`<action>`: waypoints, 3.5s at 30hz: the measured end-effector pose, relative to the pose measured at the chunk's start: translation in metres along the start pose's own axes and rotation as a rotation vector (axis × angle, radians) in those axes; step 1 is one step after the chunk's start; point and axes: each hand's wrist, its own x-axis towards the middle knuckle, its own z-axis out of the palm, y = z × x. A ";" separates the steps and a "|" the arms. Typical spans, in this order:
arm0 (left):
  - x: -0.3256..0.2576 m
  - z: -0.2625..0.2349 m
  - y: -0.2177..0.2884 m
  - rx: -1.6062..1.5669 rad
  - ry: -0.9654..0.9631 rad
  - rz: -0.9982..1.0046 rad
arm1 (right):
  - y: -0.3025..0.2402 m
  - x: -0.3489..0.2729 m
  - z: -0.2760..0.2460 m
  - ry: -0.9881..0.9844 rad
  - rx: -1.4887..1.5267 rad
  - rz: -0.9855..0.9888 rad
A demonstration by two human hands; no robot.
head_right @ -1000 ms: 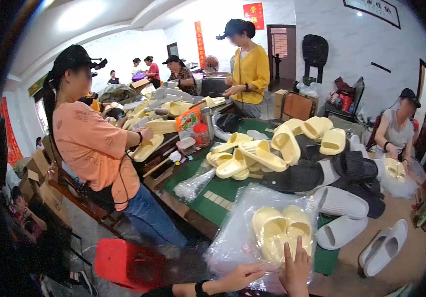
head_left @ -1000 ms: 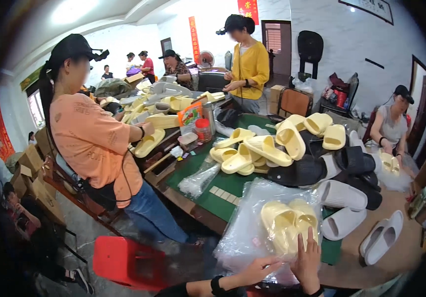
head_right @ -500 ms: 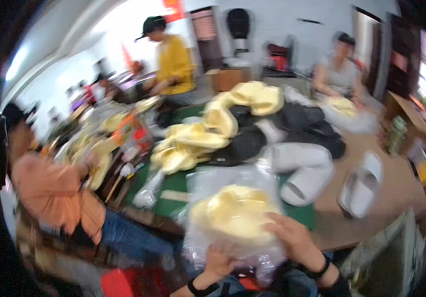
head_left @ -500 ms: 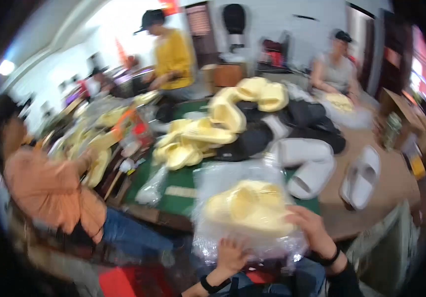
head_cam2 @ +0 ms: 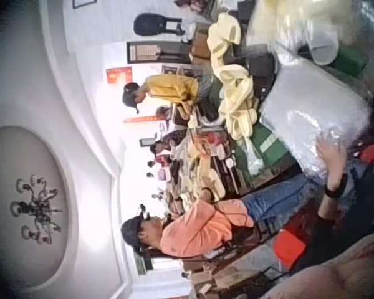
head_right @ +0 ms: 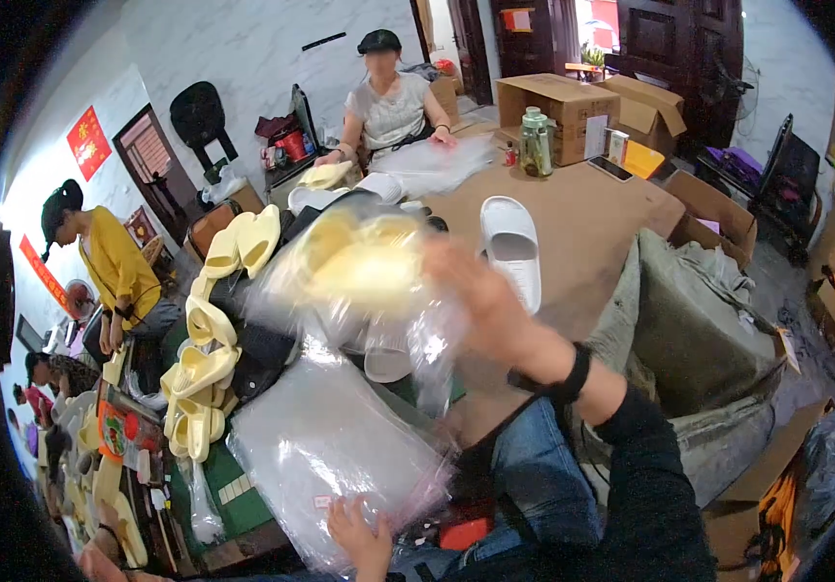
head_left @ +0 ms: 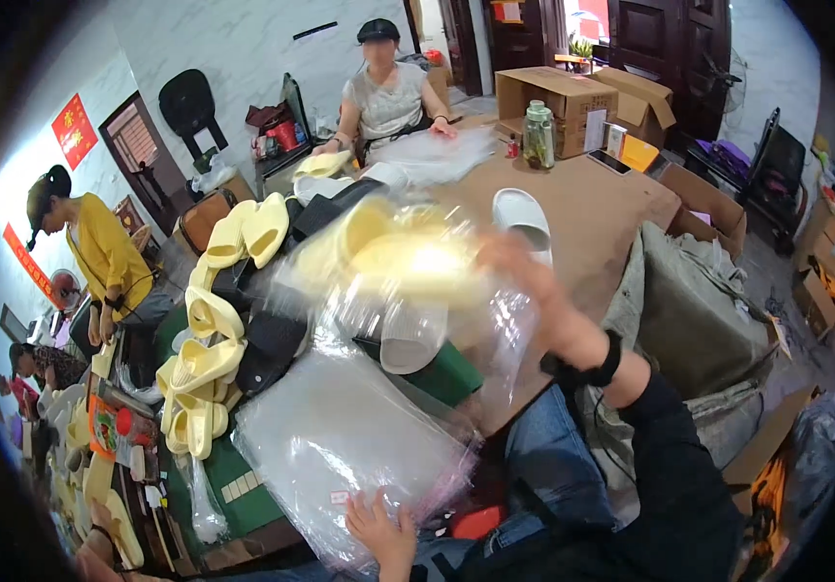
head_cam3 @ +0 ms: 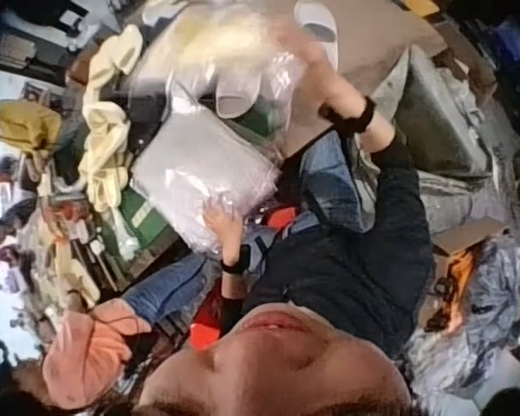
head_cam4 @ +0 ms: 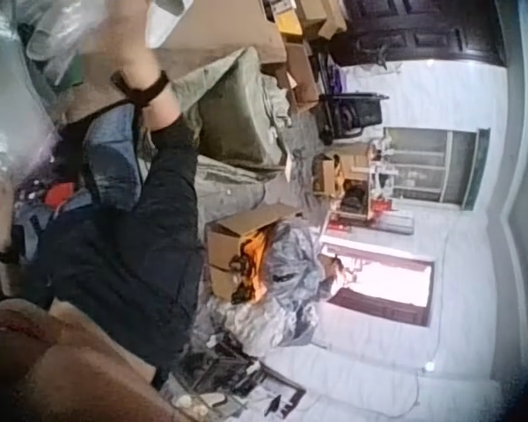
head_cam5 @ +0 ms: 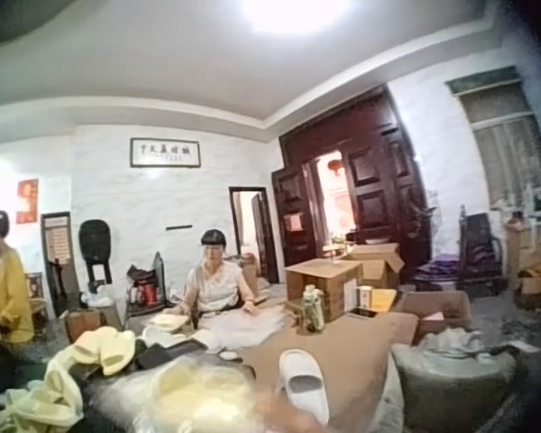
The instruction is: The recorder is packing sandals into plastic bags and placing them into a larger shipping sack.
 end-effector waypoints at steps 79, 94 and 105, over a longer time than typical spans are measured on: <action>-0.001 -0.009 -0.039 -1.311 0.226 -0.953 | -0.119 -0.100 0.228 -0.844 0.043 0.054; 0.017 0.004 -0.014 -1.947 0.312 -0.975 | -0.125 -0.088 0.230 -0.824 0.504 0.316; 0.020 0.007 -0.015 -1.982 0.291 -0.945 | -0.127 -0.082 0.247 -0.967 0.144 0.203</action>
